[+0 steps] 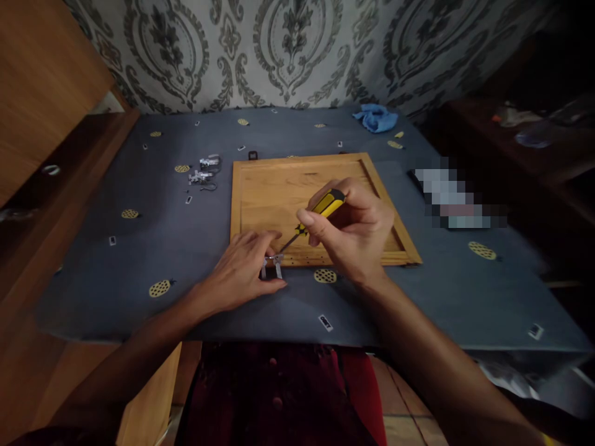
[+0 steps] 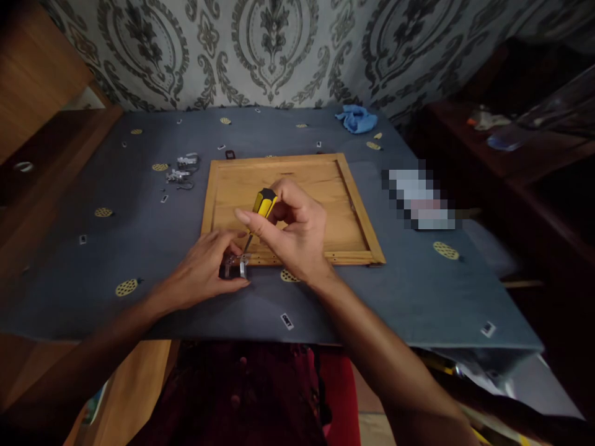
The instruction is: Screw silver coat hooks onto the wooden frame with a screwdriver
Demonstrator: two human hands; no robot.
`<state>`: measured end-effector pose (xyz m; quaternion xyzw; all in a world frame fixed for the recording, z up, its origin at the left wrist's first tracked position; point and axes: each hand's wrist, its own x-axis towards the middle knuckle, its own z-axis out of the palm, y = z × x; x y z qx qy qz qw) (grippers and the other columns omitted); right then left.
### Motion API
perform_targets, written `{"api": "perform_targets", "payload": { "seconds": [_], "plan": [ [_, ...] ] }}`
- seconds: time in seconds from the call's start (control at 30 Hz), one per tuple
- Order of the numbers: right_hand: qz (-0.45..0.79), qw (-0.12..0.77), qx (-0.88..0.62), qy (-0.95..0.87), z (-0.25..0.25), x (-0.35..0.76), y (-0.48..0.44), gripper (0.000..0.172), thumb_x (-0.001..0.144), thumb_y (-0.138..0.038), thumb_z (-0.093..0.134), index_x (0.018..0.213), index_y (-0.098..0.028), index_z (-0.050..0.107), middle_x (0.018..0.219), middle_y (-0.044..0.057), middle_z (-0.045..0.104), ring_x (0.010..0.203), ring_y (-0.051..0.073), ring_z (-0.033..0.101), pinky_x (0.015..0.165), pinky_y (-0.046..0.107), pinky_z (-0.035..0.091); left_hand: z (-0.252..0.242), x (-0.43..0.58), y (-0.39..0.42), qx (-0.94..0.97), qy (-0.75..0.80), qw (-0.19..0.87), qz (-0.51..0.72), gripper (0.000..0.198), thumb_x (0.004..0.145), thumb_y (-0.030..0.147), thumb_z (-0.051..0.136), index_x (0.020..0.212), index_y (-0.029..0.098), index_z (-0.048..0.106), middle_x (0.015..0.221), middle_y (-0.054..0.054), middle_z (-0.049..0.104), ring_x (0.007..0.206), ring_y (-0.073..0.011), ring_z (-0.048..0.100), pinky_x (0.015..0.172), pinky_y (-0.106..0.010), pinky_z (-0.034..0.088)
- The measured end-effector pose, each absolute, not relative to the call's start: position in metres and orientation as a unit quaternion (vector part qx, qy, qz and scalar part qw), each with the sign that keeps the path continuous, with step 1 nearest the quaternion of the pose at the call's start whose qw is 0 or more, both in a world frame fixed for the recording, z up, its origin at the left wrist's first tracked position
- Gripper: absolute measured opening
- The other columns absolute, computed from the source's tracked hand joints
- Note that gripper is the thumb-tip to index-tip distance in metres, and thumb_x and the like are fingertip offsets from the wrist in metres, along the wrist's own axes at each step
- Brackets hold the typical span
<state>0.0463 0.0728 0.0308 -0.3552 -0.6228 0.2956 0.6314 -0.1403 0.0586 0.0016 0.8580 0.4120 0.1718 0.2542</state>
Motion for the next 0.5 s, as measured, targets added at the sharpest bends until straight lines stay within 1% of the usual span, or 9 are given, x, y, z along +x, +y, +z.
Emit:
{"api": "perform_targets", "payload": {
  "seconds": [0.23, 0.37, 0.5],
  "plan": [
    [0.334, 0.584, -0.379, -0.635, 0.0284, 0.0460, 0.0735, 0.041, 0.077, -0.042, 0.086, 0.067, -0.022, 0.051, 0.063, -0.006, 0.050, 0.049, 0.007, 0.045, 0.042, 0.023, 0.037, 0.0008, -0.1403, 0.0591, 0.860, 0.409, 0.252, 0.171, 0.066, 0.078, 0.029, 0.081, 0.132, 0.020, 0.046, 0.106, -0.005, 0.068, 0.109, -0.0299, 0.062, 0.099, -0.048, 0.048],
    [0.341, 0.573, -0.382, -0.640, 0.0257, 0.0447, 0.0736, 0.042, 0.077, -0.044, 0.085, 0.068, -0.022, 0.051, 0.063, -0.006, 0.049, 0.050, 0.008, 0.044, 0.042, 0.023, 0.037, 0.0002, -0.1404, 0.0591, 0.862, 0.409, 0.249, 0.169, 0.069, 0.077, 0.030, 0.082, 0.134, 0.020, 0.044, 0.105, -0.005, 0.067, 0.107, -0.0296, 0.062, 0.098, -0.049, 0.048],
    [0.354, 0.565, -0.386, -0.638, 0.0240, 0.0445, 0.0740, 0.044, 0.076, -0.045, 0.086, 0.067, -0.022, 0.049, 0.063, -0.006, 0.047, 0.051, 0.008, 0.043, 0.041, 0.023, 0.036, 0.0006, -0.1403, 0.0593, 0.862, 0.410, 0.249, 0.164, 0.062, 0.078, 0.032, 0.080, 0.130, 0.021, 0.047, 0.104, -0.004, 0.066, 0.105, -0.0293, 0.062, 0.097, -0.049, 0.048]
  ]
}}
